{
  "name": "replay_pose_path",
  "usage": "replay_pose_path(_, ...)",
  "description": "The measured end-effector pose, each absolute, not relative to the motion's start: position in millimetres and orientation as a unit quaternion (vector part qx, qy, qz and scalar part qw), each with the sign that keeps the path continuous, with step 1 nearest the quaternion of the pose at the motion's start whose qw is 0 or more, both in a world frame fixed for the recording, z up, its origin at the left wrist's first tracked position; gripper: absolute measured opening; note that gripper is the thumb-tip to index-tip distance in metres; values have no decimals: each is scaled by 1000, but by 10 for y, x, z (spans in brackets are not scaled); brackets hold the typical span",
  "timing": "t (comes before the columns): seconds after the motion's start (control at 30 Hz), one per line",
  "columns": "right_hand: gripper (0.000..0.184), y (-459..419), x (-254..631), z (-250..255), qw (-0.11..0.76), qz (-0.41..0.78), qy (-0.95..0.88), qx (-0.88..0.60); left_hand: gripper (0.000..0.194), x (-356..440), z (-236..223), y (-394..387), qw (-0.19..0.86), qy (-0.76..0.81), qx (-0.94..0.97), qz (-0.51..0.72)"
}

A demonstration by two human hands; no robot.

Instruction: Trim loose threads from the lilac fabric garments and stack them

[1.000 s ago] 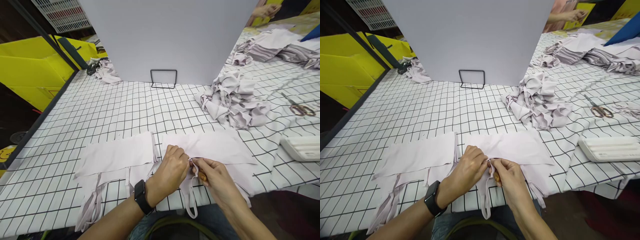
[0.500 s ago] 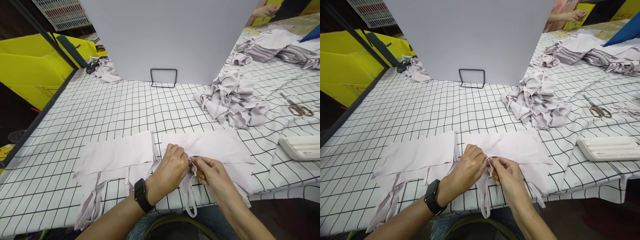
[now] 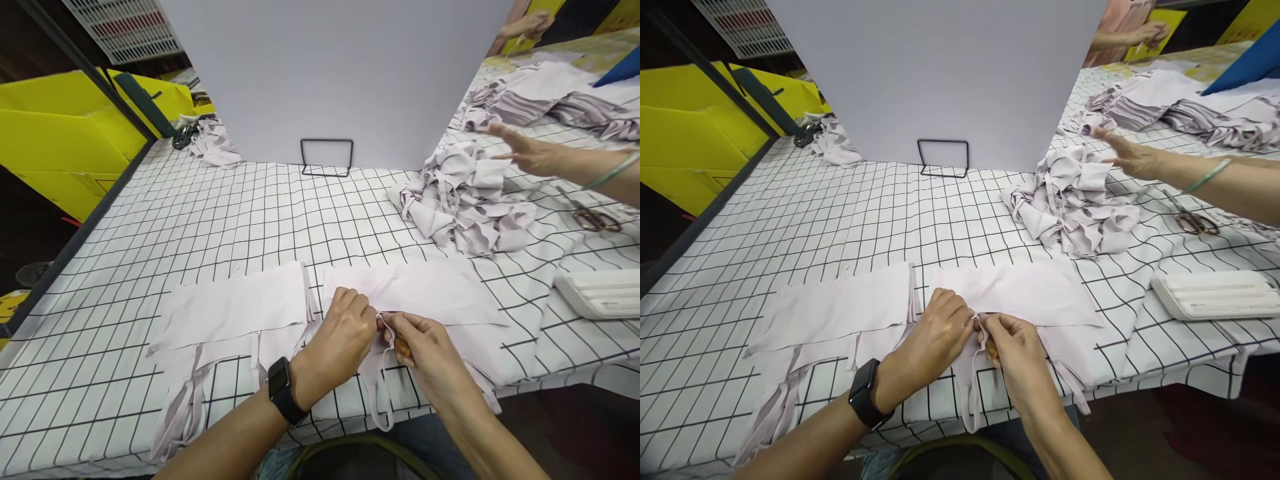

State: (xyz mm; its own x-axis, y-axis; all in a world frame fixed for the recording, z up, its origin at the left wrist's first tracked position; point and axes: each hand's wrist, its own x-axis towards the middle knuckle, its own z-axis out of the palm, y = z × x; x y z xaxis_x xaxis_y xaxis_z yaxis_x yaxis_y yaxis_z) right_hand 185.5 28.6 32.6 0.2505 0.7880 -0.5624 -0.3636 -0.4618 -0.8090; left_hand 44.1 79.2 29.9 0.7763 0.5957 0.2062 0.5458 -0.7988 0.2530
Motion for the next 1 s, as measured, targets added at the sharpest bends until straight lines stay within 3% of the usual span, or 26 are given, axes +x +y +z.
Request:
replay_pose_path(0.53, 34, 258, 1831, 262, 476, 569, -217, -635, 23, 431, 269, 779, 93, 324, 932, 134)
replay_pose_path(0.83, 43, 265, 1854, 302, 478, 580, -222, -622, 22, 433, 280, 812, 142, 331, 918, 166)
replay_pose_path(1.0, 43, 295, 1847, 356, 458, 570, -242, -637, 24, 429, 281, 805, 100, 318, 931, 146)
